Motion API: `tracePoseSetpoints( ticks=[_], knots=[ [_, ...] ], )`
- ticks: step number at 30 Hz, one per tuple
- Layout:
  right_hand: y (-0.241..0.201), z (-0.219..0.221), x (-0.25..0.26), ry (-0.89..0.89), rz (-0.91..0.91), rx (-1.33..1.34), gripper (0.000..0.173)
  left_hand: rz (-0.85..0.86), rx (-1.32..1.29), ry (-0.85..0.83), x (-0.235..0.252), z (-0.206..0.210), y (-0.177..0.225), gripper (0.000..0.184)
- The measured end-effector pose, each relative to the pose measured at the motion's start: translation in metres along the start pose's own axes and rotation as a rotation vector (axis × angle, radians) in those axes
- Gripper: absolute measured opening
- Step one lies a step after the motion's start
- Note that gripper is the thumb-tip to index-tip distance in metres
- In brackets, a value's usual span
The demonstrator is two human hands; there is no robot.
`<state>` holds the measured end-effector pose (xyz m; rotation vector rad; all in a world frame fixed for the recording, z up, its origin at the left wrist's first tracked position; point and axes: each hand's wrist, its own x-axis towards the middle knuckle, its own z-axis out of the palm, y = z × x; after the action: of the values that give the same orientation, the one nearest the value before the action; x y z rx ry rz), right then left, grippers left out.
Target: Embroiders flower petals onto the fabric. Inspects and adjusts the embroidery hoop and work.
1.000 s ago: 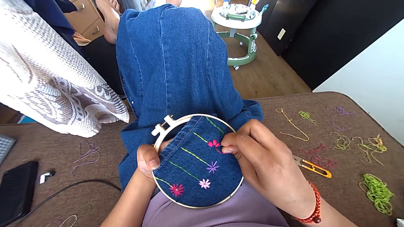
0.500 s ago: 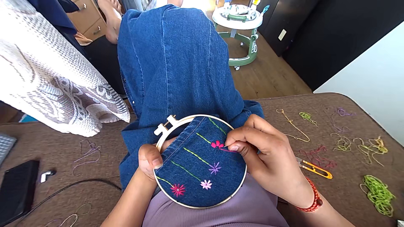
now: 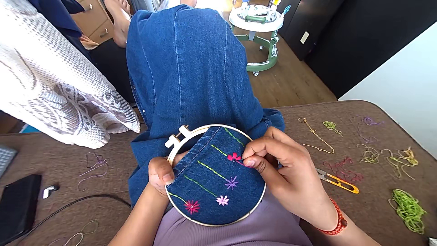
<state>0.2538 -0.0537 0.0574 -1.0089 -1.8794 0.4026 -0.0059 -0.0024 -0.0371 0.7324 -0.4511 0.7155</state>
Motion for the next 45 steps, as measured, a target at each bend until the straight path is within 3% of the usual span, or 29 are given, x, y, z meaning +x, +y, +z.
tracePoseSetpoints(
  ticks=[9,15,18,20,23,25,30,34,37,39,45],
  knots=[
    [-0.009,0.009,-0.012,0.200,-0.101,-0.266,0.007,-0.009,-0.086,0.033,0.004,0.003,0.000,0.042],
    [-0.021,0.017,-0.005,0.103,-0.216,-0.428,0.019,-0.033,0.019,0.084,0.020,0.022,0.006,0.040],
    [-0.023,0.023,-0.002,0.051,-0.291,-0.497,0.014,-0.032,0.064,0.098,0.019,0.022,0.005,0.039],
    [-0.022,0.020,0.002,0.045,-0.313,-0.269,0.014,-0.023,0.009,0.071,0.013,0.015,0.003,0.040],
    [-0.023,-0.002,0.010,0.009,-0.195,0.344,0.016,0.000,-0.062,-0.003,0.002,0.006,0.003,0.046],
    [-0.024,-0.027,0.012,0.036,-0.105,0.514,0.013,0.012,-0.048,0.062,0.013,0.019,0.004,0.036],
    [-0.020,-0.047,0.010,0.131,-0.194,0.099,0.010,0.005,-0.036,0.052,0.018,0.019,0.003,0.036],
    [-0.016,-0.016,0.005,0.028,-0.276,-0.310,0.024,-0.016,-0.050,0.066,0.014,0.016,0.001,0.039],
    [-0.017,0.010,0.006,-0.035,-0.318,-0.471,0.013,-0.026,-0.011,0.077,0.019,0.023,0.004,0.038],
    [-0.018,0.020,0.009,-0.026,-0.353,-0.498,0.015,-0.020,0.009,0.079,0.019,0.022,0.004,0.038],
    [-0.022,0.019,0.005,-0.028,-0.378,0.045,0.022,-0.010,0.013,0.052,0.017,0.023,0.007,0.039]
  ],
)
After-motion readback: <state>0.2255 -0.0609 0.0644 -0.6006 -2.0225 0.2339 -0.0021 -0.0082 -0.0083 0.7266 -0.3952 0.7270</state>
